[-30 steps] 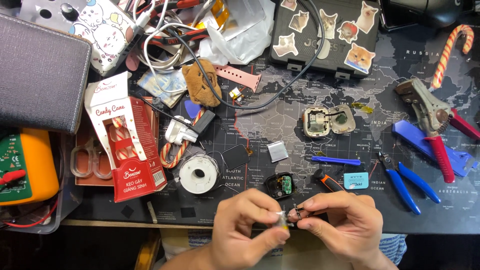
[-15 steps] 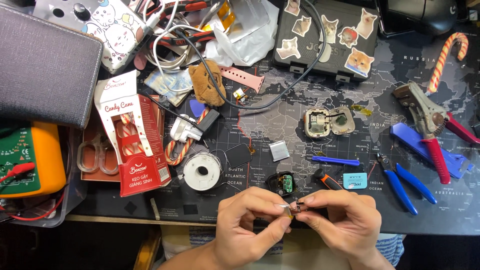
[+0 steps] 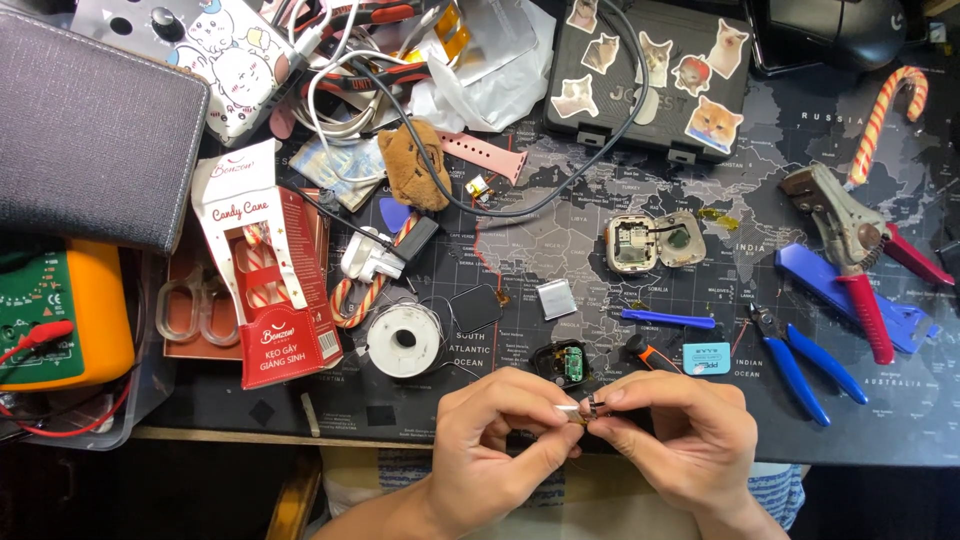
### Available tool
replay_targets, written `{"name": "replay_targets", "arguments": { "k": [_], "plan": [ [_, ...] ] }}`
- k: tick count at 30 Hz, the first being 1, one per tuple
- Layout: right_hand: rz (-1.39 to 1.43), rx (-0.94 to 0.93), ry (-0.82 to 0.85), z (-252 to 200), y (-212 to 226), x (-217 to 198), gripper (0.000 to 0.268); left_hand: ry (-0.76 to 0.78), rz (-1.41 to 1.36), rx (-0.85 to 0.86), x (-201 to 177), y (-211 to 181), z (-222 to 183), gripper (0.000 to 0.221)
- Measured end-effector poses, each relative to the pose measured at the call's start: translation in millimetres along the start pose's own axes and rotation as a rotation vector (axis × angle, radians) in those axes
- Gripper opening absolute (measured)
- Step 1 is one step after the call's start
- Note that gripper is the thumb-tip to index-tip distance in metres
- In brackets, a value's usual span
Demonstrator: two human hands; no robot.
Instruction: Soldering wires to a small electronic circuit board on a workbench
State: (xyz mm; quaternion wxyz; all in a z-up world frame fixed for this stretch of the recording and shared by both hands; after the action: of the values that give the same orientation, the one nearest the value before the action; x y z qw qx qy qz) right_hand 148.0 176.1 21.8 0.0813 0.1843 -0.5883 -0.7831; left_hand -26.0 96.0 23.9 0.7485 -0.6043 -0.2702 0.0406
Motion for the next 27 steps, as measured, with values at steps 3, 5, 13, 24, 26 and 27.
{"name": "replay_targets", "arguments": {
  "k": [3, 5, 13, 24, 26, 27],
  "plan": [
    [0.027, -0.002, 0.002, 0.8, 1.2, 0.9, 0.027, -0.004, -0.012, -0.01, 0.1, -0.2, 0.4, 0.016],
    [0.058, 0.001, 0.019, 2.3, 3.0, 3.1, 0.026, -0.002, -0.006, -0.021, 0.0, 0.4, 0.3, 0.016],
    [0.078, 0.018, 0.018, 4.4, 3.1, 4.0, 0.026, -0.01, 0.019, -0.015, 0.0, 1.2, 0.1, 0.017],
    [0.063, 0.028, 0.027, 4.4, 2.2, 2.7, 0.024, -0.01, 0.026, -0.001, 0.9, 0.3, 0.4, 0.018],
    [0.042, 0.041, 0.016, 4.1, 0.6, 1.3, 0.026, -0.011, 0.015, -0.006, 0.8, 0.5, 0.5, 0.018],
    [0.042, 0.041, 0.015, 4.3, 0.4, 1.0, 0.026, -0.009, 0.015, -0.006, 1.1, 0.4, -0.2, 0.018]
  ]
}}
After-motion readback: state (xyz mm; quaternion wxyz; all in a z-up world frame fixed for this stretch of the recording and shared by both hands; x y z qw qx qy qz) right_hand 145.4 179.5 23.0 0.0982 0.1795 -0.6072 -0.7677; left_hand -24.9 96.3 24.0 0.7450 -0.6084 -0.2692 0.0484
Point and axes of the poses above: each hand's wrist, its own z-axis towards the middle knuckle, its own x-axis out of the palm, y = z × x, the point moved 9 cm from there along z, towards the middle knuckle, and after that the axes turned 7 degrees about -y, right-handed, at the moved point
